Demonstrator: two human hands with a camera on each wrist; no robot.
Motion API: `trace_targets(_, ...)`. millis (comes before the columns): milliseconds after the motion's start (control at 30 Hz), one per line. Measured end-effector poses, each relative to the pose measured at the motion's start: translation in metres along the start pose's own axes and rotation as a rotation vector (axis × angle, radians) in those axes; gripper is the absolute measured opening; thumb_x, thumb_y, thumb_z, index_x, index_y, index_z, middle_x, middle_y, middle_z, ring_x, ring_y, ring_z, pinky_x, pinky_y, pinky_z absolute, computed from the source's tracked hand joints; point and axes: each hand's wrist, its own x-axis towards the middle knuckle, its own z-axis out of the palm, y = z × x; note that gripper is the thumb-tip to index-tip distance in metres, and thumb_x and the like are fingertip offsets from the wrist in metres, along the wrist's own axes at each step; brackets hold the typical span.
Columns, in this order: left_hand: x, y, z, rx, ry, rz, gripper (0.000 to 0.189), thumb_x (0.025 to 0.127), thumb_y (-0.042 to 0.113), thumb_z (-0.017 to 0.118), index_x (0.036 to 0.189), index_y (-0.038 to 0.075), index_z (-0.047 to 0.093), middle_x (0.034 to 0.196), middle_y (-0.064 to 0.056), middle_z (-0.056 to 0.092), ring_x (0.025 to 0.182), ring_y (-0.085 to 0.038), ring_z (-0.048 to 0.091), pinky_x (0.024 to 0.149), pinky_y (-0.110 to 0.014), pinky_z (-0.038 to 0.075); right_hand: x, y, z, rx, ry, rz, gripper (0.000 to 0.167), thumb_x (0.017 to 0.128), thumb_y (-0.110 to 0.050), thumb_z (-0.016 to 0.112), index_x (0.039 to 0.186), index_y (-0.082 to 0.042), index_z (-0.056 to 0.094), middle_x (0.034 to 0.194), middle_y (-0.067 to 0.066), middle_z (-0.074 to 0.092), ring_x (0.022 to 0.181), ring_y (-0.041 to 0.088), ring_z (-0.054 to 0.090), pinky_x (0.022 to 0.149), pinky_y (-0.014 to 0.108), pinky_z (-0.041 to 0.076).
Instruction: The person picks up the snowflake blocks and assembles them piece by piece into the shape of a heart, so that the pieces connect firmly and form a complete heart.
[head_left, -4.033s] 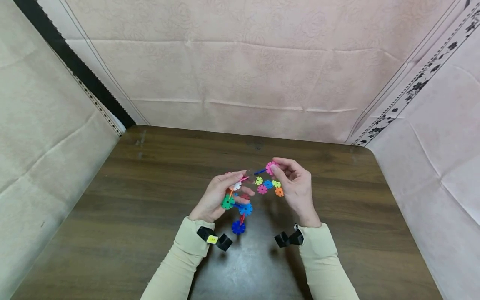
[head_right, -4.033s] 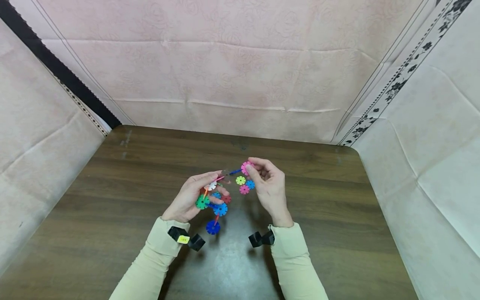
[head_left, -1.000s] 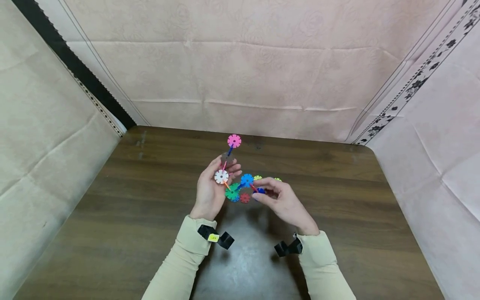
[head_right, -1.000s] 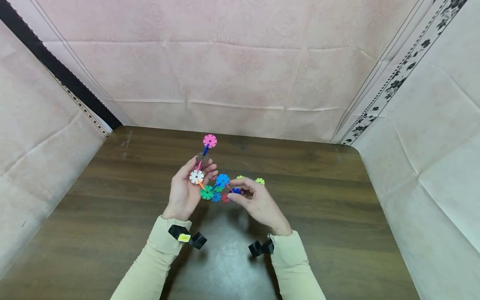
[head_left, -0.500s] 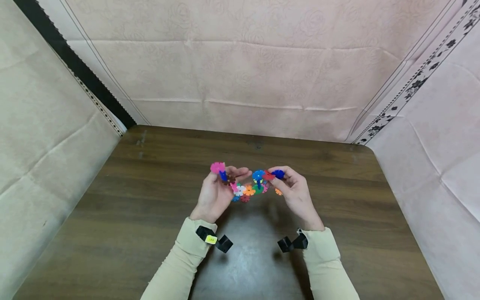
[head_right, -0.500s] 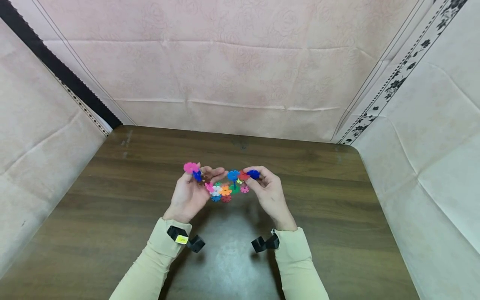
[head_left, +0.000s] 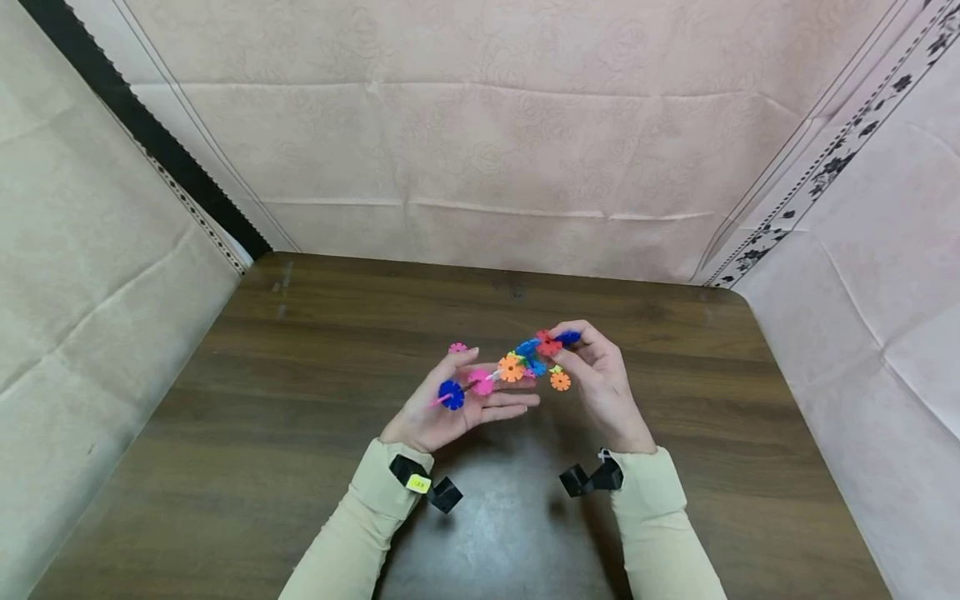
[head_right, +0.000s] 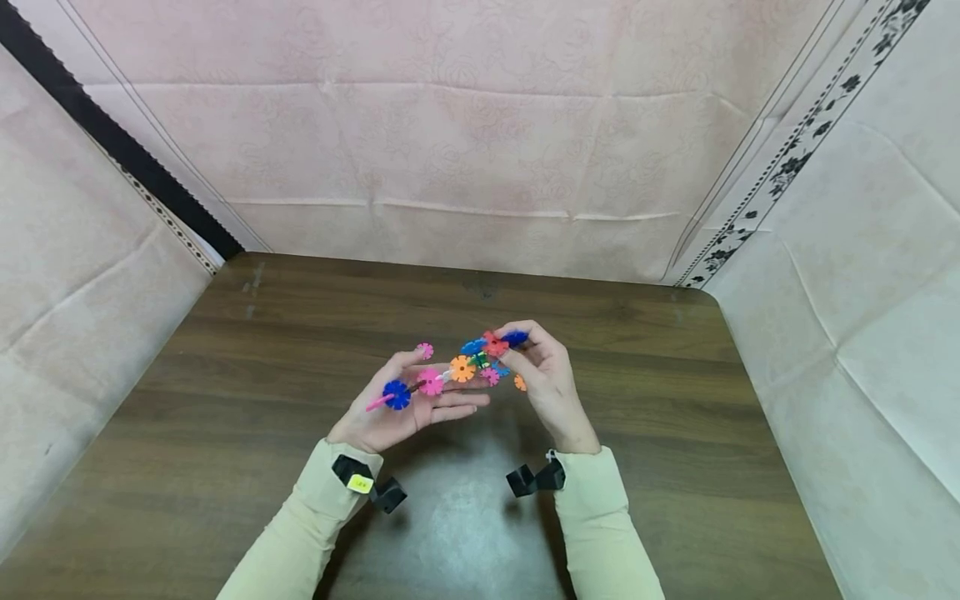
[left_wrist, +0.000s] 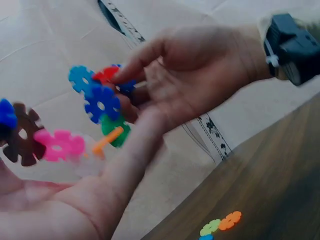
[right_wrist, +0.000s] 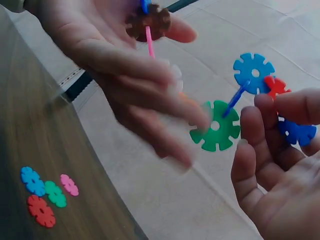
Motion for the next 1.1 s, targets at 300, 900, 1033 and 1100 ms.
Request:
trace_targets(300, 0.006, -0.003, 0.0, 0.069, 0.353, 0.119, 0.043, 0.1, 0.025, 0.056, 0.131, -0.004, 0.05, 0.116, -0.018, 0.064, 0.104, -0.027, 0.066, 0.092, -0.038, 0.051, 0.001, 0.002, 0.0, -0.172, -0.053, -0.051, 0.041, 0.094, 0.005, 0.057, 0.134, -0.002, 0.051, 0.119, 0.016, 0.06, 0.103, 0.026, 0.06, 0.084, 0.028, 0.053)
trace_targets(900, 0.007, 0.002, -0.002, -0.204, 0.39, 0.248, 0.053, 0.095, 0.041, 0.059, 0.127, 0.001, 0.047, 0.112, -0.015, 0.055, 0.106, -0.028, 0.056, 0.104, -0.047, 0.041, 0.006, 0.018, 0.018, -0.192, -0.003, 0.042, 0.044, 0.094, -0.007, 0.063, 0.136, -0.008, 0.051, 0.111, 0.019, 0.064, 0.097, 0.025, 0.065, 0.082, 0.029, 0.055)
trace_targets(1033, 0.007, 0.004, -0.009, -0.386, 0.475, 0.17, 0.043, 0.097, 0.033, 0.057, 0.126, 0.003, 0.046, 0.113, -0.015, 0.051, 0.107, -0.026, 0.052, 0.105, -0.043, 0.04, 0.008, 0.02, 0.022, -0.231, -0.037, 0.08, 0.045, 0.094, -0.01, 0.064, 0.137, -0.013, 0.052, 0.109, 0.017, 0.062, 0.09, 0.031, 0.063, 0.075, 0.029, 0.056)
trace_targets(1100, 0.006, 0.004, -0.011, -0.421, 0.479, 0.142, 0.038, 0.098, 0.027, 0.055, 0.125, 0.002, 0.047, 0.112, -0.014, 0.051, 0.107, -0.025, 0.051, 0.106, -0.044, 0.038, 0.008, 0.02, 0.023, -0.283, -0.053, 0.11, 0.046, 0.094, -0.012, 0.063, 0.138, -0.017, 0.052, 0.11, 0.014, 0.059, 0.088, 0.037, 0.06, 0.072, 0.028, 0.055)
